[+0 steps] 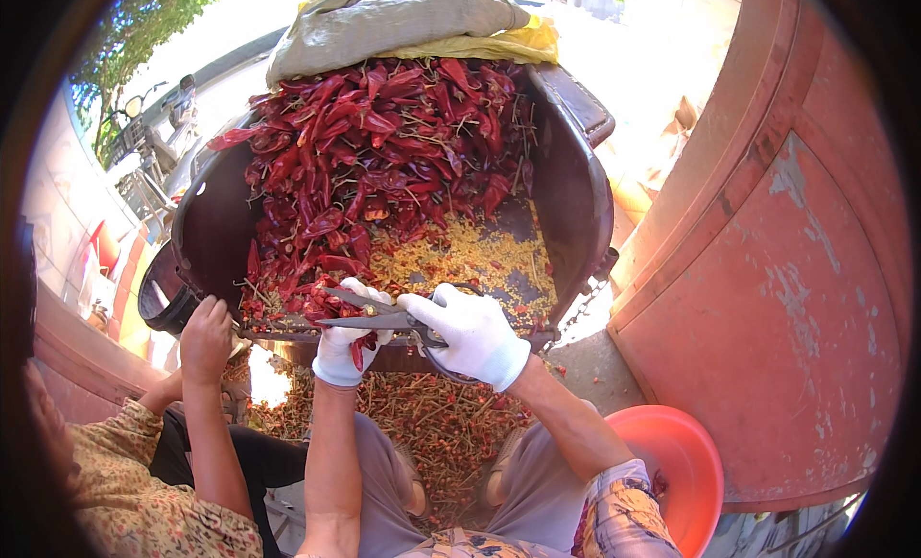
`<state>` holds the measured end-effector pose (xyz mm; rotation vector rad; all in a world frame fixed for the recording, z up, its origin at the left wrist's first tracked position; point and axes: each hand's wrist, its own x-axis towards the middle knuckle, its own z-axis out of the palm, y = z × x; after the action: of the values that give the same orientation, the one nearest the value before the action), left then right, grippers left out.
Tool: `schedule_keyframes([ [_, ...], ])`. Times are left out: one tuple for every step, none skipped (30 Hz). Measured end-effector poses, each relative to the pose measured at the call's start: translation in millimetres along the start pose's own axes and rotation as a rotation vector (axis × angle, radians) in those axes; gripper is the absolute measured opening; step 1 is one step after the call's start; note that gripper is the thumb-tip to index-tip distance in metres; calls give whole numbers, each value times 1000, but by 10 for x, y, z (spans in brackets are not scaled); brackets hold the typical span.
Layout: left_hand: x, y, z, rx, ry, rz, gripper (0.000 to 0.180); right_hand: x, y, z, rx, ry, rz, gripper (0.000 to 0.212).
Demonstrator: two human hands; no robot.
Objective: The person uses scissors to cut the stems off red chili peppers and drops the processed peppers into a container.
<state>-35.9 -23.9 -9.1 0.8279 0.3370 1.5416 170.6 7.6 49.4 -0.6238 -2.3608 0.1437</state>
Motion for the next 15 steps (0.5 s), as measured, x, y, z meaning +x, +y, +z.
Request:
schedule_keyframes([
  [9,18,-30,5,-54,6,37,-4,-6,-6,12,-13,-6,50],
  [15,33,-58,10,-107,11,37,-13,-17,-18,24,-26,-11,50],
  [24,37,-92,8,-170,24,36,-20,-29,-31,36,-38,-17,49],
  [26,37,-97,8,-210,30,36,-26,-38,-45,28,-47,-28,50],
  [26,39,-102,7,-249,37,35,-31,-48,-60,20,-56,-38,50],
  [27,44,-106,7,-288,45,35,-33,-56,-69,12,-64,-49,50],
  [38,31,-121,-1,-333,60,36,-43,-61,-63,28,-79,-65,51],
  [45,32,-129,-7,-366,55,36,-49,-69,-53,44,-93,-81,51],
  [43,35,-124,-13,-396,48,36,-54,-75,-47,61,-107,-97,51],
  [50,50,-101,-18,-427,41,36,-50,-86,-62,77,-104,-108,51],
  [29,65,-118,-40,-409,-25,34,-41,-104,-84,94,-101,-119,51],
  [33,94,-135,64,-439,-76,33,-34,-113,-94,110,-97,-130,52],
  [38,117,-152,168,-474,-125,31,-15,-37,-80,179,-68,-85,50],
  [41,98,-139,332,-505,-160,30,19,26,-93,238,65,-13,47],
  [43,87,-133,499,-544,-192,30,32,121,-67,162,106,114,45],
])
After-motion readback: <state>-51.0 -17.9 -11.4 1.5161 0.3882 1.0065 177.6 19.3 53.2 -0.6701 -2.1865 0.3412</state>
